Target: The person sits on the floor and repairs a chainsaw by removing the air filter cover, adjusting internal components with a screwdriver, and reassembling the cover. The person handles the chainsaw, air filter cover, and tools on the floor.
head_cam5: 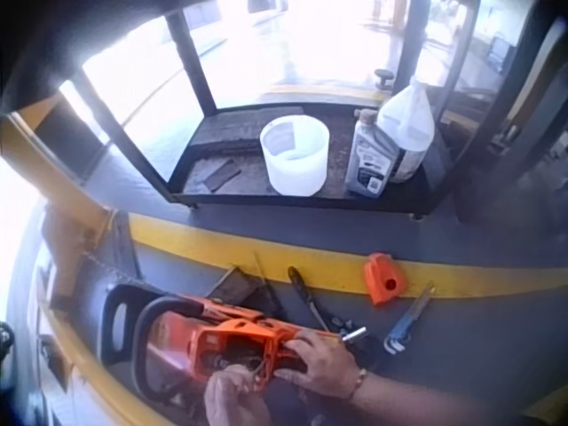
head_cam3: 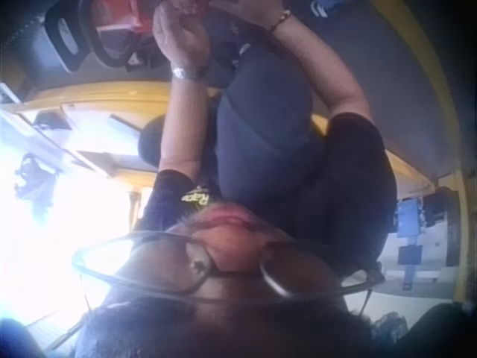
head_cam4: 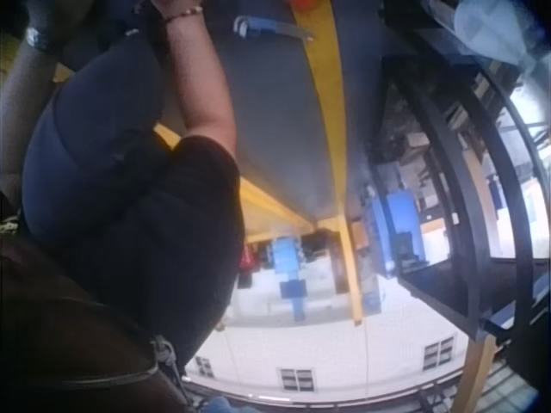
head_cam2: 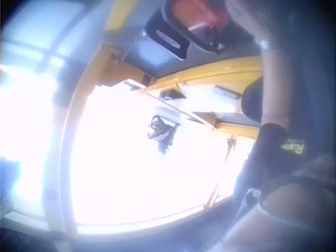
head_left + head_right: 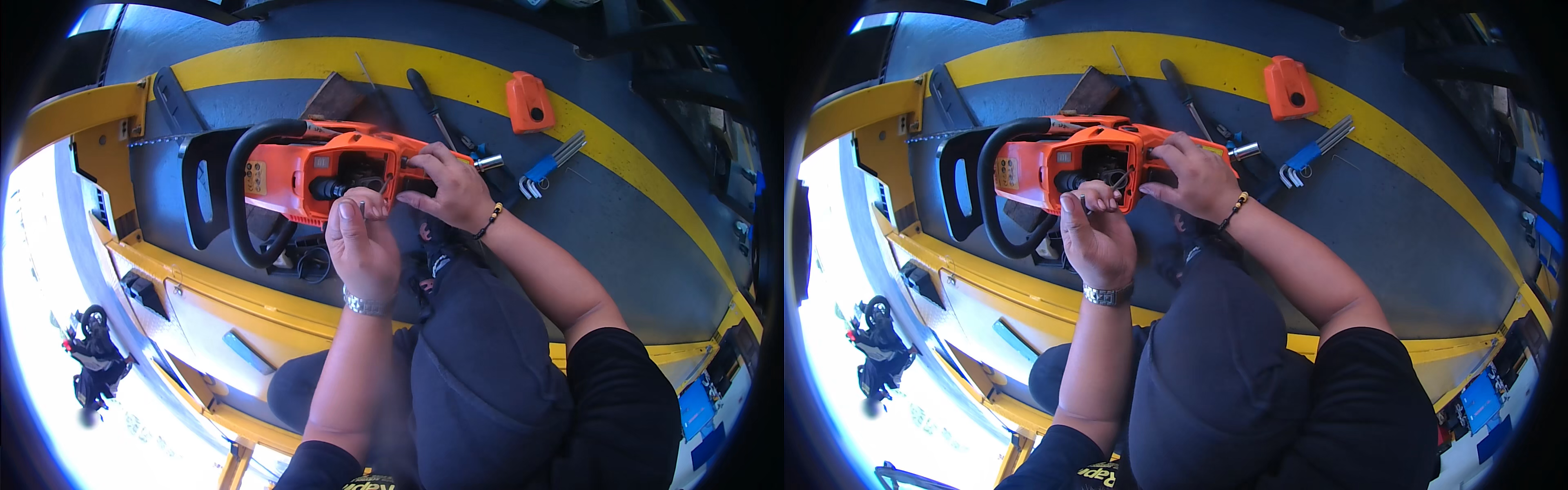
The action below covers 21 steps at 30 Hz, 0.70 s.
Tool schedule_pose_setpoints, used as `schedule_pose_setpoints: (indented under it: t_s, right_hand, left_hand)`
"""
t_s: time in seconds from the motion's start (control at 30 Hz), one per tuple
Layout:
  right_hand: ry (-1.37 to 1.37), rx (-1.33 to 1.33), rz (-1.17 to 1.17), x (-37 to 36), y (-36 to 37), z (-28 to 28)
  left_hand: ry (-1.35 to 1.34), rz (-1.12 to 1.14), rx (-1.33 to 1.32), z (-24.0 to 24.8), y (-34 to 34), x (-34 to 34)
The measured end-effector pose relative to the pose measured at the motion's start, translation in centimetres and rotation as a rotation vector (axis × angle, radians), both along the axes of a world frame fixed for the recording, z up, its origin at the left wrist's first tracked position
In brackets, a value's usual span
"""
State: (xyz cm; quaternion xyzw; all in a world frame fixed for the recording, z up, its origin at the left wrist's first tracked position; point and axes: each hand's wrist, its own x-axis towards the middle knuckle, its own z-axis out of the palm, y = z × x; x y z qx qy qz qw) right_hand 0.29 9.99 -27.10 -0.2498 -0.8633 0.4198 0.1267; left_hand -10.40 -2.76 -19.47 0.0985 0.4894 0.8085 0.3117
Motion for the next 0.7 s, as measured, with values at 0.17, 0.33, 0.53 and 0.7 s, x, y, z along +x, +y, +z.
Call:
schedule_pose_setpoints:
  t_s: [0.17,0.33,0.53,0.7]
  right_hand:
    - [0.027,0.038,-0.003,-0.1,0.0,-0.2]
    - [0.010,0.011,0.002,-0.1,0.1,-0.2]
    - [-0.033,-0.025,0.012,0.1,0.2,0.1]
    - [0.001,-0.015,0.015,0.0,0.2,-0.3]
  left_hand:
    - [0.051,-0.016,-0.118,0.9,-0.2,-1.1]
    - [0.085,0.049,-0.060,0.1,0.0,-1.1]
    - [0.390,0.145,-0.216,-0.3,0.2,-0.1]
    - [0.845,0.140,-0.465,0.0,0.3,-0.8]
